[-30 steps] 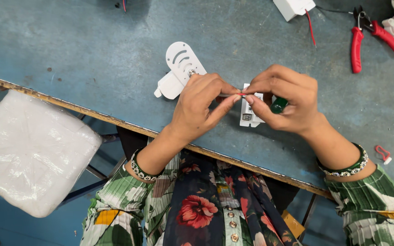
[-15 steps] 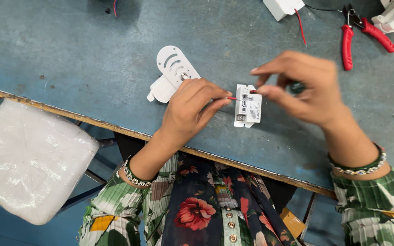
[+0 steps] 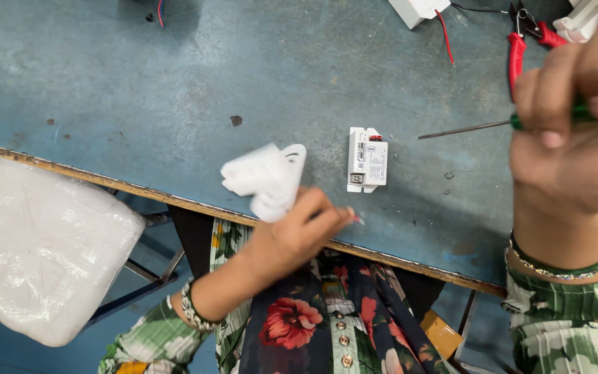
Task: The person assembles small white electronic components on a workbench. They use a screwdriver to tighten screws on a white rectangular box and connect red and white wires to it. The person handles multiple similar components and tools including pliers.
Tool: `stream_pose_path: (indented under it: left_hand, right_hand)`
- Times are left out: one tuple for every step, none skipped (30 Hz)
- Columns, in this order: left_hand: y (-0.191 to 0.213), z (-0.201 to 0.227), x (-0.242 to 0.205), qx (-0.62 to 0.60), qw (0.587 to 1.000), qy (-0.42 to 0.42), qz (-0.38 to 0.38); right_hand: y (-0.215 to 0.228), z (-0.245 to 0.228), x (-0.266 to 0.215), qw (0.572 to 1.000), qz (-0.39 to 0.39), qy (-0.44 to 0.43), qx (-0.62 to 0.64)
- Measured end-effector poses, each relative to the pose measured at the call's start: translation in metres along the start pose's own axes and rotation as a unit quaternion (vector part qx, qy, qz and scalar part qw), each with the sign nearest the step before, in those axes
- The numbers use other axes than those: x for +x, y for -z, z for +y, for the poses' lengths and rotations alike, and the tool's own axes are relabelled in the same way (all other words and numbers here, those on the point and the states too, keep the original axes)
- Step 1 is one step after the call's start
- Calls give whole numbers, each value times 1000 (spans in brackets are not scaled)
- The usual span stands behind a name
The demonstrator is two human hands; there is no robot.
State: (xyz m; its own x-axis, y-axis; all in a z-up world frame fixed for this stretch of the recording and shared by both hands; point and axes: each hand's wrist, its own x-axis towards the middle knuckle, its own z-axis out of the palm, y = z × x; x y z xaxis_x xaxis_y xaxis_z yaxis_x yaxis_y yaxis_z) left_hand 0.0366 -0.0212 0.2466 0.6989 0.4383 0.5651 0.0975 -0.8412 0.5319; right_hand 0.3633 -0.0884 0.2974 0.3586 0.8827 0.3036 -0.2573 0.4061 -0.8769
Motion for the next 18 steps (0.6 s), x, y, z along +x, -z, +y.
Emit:
stream_pose_path:
  left_hand:
    - [-2, 5, -4, -17, 1000, 13, -11]
    - [-4, 9, -8, -14, 999, 42, 2]
    - [-7, 11, -11, -11, 997, 70, 15]
    - [-9, 11, -12, -9, 995, 99, 28]
    - [-10, 11, -13, -18, 992, 119, 22]
    - [-11, 8, -12, -25, 990, 140, 18]
    - [-11, 5, -11, -31, 986, 161, 14]
    - [-11, 2, -8, -27, 987, 157, 22]
    - [-11, 0, -4, -23, 987, 154, 30]
    - [-12, -3, 0, -18, 988, 148, 36]
    - [-11, -7, 4, -17, 988, 149, 40]
    - [-11, -9, 7, -17, 988, 148, 42]
    - [-11, -10, 10, -17, 988, 147, 44]
    - [-11, -11, 12, -11, 989, 144, 41]
    - [-12, -11, 14, -5, 989, 142, 37]
    - [-12, -11, 15, 1, 990, 141, 33]
    - [-13, -11, 15, 4, 990, 136, 33]
    - [-13, -11, 15, 6, 991, 133, 33]
  right_hand:
    - [-1, 0, 0, 1000, 3, -3, 5]
    - [-2, 1, 0, 1000, 6, -5, 9]
    - [-3, 1, 0, 1000, 11, -7, 11]
    - [-4, -1, -1, 1000, 14, -9, 14]
    - [-6, -1, -2, 1000, 16, -10, 15]
    - [-8, -1, -1, 1000, 15, -10, 17]
    - [-12, -1, -1, 1000, 14, -12, 21]
    - [-16, -1, -1, 1000, 10, -14, 21]
    - [-21, 0, -2, 1000, 5, -14, 22]
    - [-25, 0, -3, 1000, 3, -14, 22]
    - [-30, 2, -5, 1000, -3, -13, 22]
    - [-34, 3, -8, 1000, -12, -10, 21]
    - [-38, 4, -12, 999, -20, -5, 24]
    - [-41, 6, -14, 999, -30, 2, 23]
    - [-44, 9, -15, 999, -40, 8, 22]
    - [-46, 11, -17, 998, -57, 20, 9]
    - [-48, 14, -17, 997, -69, 24, 4]
    - [-50, 16, -16, 996, -83, 27, 0]
